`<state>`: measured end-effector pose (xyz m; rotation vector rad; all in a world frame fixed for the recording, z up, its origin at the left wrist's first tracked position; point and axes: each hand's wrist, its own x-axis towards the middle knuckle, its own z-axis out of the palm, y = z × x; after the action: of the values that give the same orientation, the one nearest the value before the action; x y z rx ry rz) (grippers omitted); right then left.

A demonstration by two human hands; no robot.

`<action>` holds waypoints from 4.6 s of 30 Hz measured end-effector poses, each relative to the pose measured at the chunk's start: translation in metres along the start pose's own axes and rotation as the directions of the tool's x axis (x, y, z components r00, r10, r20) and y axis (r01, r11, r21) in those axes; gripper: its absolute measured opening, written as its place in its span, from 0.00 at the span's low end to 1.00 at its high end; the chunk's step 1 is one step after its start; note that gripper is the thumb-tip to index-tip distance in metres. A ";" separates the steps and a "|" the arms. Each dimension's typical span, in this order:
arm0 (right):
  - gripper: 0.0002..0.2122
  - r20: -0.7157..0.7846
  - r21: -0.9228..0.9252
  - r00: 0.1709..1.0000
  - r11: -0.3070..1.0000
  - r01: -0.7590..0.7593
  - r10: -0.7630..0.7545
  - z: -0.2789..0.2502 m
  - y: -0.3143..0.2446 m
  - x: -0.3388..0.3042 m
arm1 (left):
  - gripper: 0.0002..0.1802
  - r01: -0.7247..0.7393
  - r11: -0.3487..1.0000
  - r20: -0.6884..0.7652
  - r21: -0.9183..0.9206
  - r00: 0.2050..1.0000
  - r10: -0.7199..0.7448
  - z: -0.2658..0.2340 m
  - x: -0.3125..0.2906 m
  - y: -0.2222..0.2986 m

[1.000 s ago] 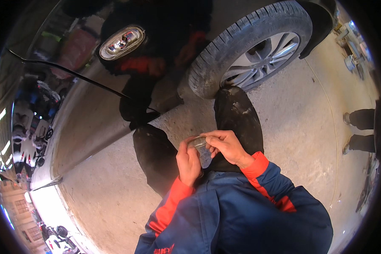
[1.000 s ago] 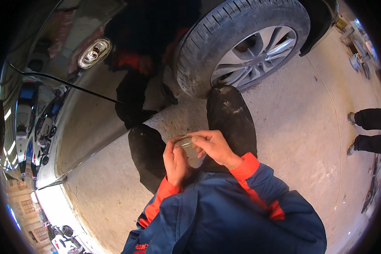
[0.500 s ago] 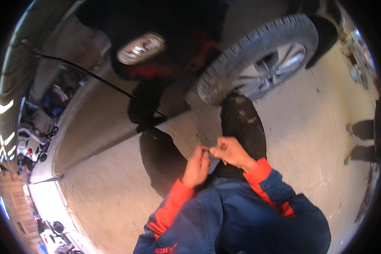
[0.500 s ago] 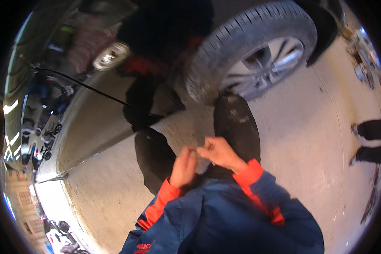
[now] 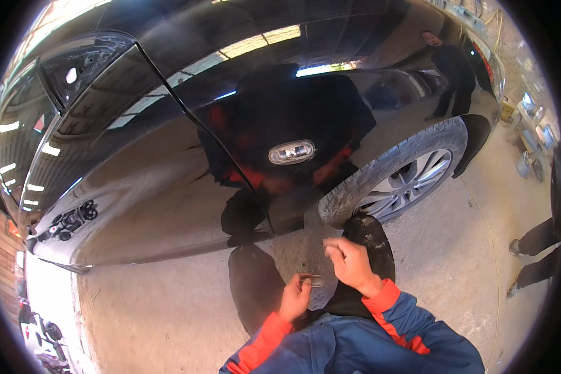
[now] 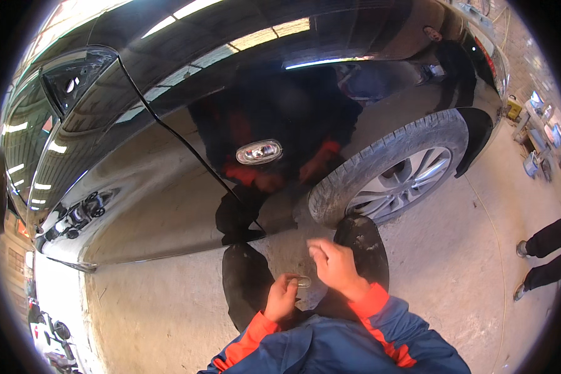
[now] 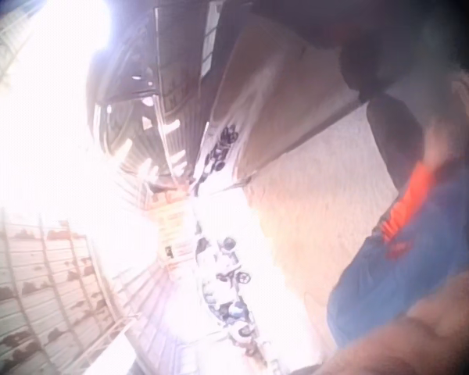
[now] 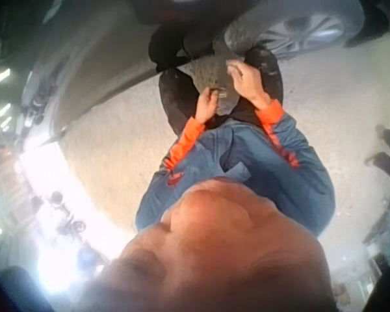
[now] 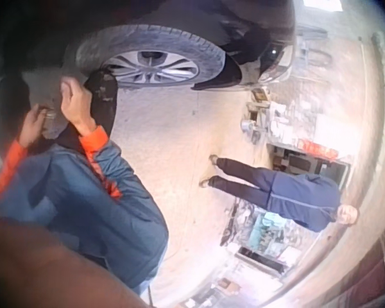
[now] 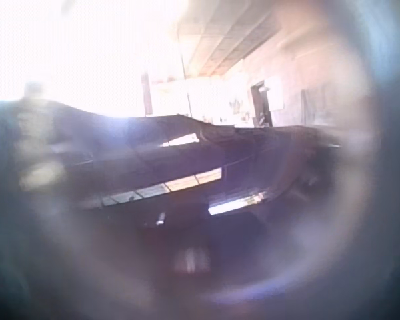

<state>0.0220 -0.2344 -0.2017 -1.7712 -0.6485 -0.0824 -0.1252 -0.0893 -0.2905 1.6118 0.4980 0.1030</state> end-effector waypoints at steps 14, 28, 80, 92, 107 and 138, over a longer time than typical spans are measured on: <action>0.11 0.115 0.358 0.932 0.861 -0.362 0.345 -0.011 -0.138 0.144 | 0.15 0.133 0.976 0.012 -0.170 0.991 -0.133 -0.002 -0.004 -0.005; 0.11 0.061 0.554 0.898 0.733 -0.394 0.436 0.005 -0.147 0.149 | 0.16 0.176 0.966 0.084 -0.189 0.983 -0.163 -0.009 -0.001 0.001; 0.17 0.528 -0.677 0.505 0.021 0.736 -0.683 -0.015 -0.189 0.196 | 0.16 0.145 0.959 0.095 -0.244 0.988 -0.125 -0.003 -0.003 -0.023; 0.19 0.454 -0.676 0.548 0.130 0.726 -0.703 -0.016 -0.190 0.189 | 0.14 0.136 0.943 0.091 -0.305 0.989 -0.113 -0.004 -0.001 -0.030; 0.22 0.372 -0.584 0.532 0.254 0.771 -0.761 -0.029 -0.171 0.193 | 0.14 0.144 0.968 0.128 -0.207 0.985 -0.120 -0.012 -0.003 -0.014; 0.15 0.008 -0.565 0.608 0.498 0.658 -0.794 -0.052 -0.131 0.170 | 0.16 0.237 0.960 0.104 -0.147 0.969 -0.224 -0.008 -0.002 -0.010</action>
<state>0.1190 -0.1965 -0.0062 -1.7987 -1.2519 -1.1827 -0.1320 -0.0824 -0.2985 1.3866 0.5922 -0.1006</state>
